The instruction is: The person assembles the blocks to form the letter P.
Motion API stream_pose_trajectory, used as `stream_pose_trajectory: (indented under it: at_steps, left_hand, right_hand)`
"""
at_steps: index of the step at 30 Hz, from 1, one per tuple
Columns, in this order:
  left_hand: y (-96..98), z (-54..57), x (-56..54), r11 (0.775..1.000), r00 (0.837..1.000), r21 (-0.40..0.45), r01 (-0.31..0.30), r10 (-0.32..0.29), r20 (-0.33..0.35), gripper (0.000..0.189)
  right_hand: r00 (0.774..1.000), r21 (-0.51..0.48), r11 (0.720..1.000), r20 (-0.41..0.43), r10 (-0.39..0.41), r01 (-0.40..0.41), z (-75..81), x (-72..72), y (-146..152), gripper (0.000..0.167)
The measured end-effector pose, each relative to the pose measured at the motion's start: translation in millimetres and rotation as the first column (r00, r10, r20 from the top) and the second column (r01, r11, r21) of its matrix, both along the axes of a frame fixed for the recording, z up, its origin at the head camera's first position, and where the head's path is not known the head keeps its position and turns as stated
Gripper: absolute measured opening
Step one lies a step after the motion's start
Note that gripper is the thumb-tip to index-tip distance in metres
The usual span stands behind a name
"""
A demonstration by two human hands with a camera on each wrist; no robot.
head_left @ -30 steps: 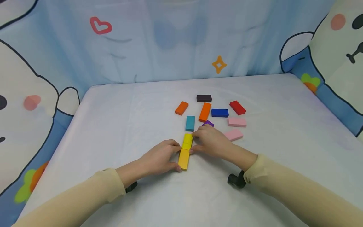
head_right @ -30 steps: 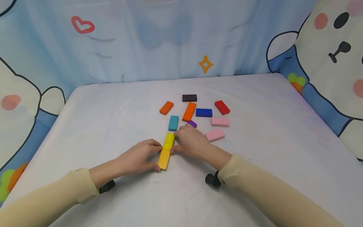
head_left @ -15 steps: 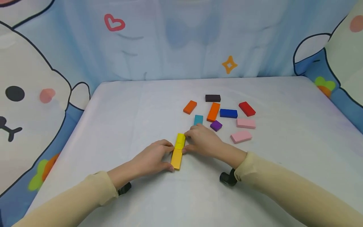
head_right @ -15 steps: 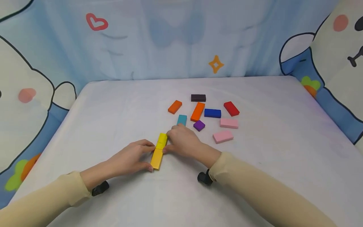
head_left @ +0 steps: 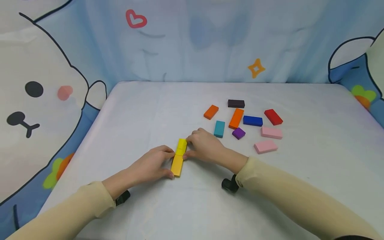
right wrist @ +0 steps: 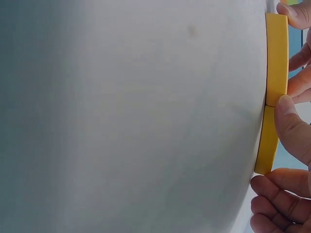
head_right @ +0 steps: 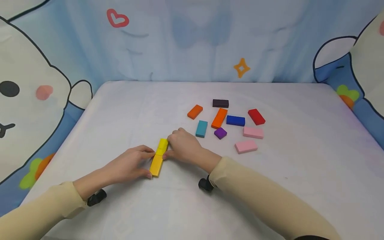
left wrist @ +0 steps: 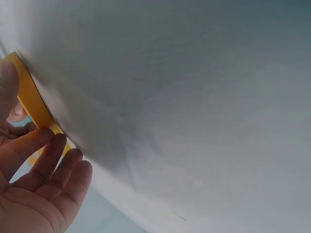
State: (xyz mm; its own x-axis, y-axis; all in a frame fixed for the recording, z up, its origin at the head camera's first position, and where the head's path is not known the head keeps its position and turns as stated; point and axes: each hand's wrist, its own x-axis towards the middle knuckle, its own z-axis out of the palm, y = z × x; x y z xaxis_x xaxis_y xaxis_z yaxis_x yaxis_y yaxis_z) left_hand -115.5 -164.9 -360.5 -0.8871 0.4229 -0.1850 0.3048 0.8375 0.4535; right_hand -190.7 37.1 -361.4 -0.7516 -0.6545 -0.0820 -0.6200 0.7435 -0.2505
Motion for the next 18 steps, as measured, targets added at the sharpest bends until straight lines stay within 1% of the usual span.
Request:
stream_pose_trajectory:
  at_steps: [7, 11, 18]
  left_hand:
    - [-13.8, 0.1, 3.3, 1.0, 1.0, 0.0, -0.024, 0.024, 0.004, 0.064]
    - [-22.1, -0.3, 5.3, 0.999, 0.999, -0.017, -0.036, 0.036, 0.001, 0.064]
    - [-37.7, -1.2, 14.0, 0.996, 0.997, -0.031, -0.082, 0.082, -0.007, 0.065]
  right_hand:
    - [1.0, 0.003, 1.0, -0.013, 0.022, -0.022, -2.2, -2.5, -16.3, 0.06]
    - [0.999, 0.005, 0.999, -0.015, 0.04, -0.04, -2.8, -2.9, -26.9, 0.059]
    - [0.998, 0.014, 0.998, -0.009, 0.066, -0.065, -3.4, 0.0, -47.5, 0.059]
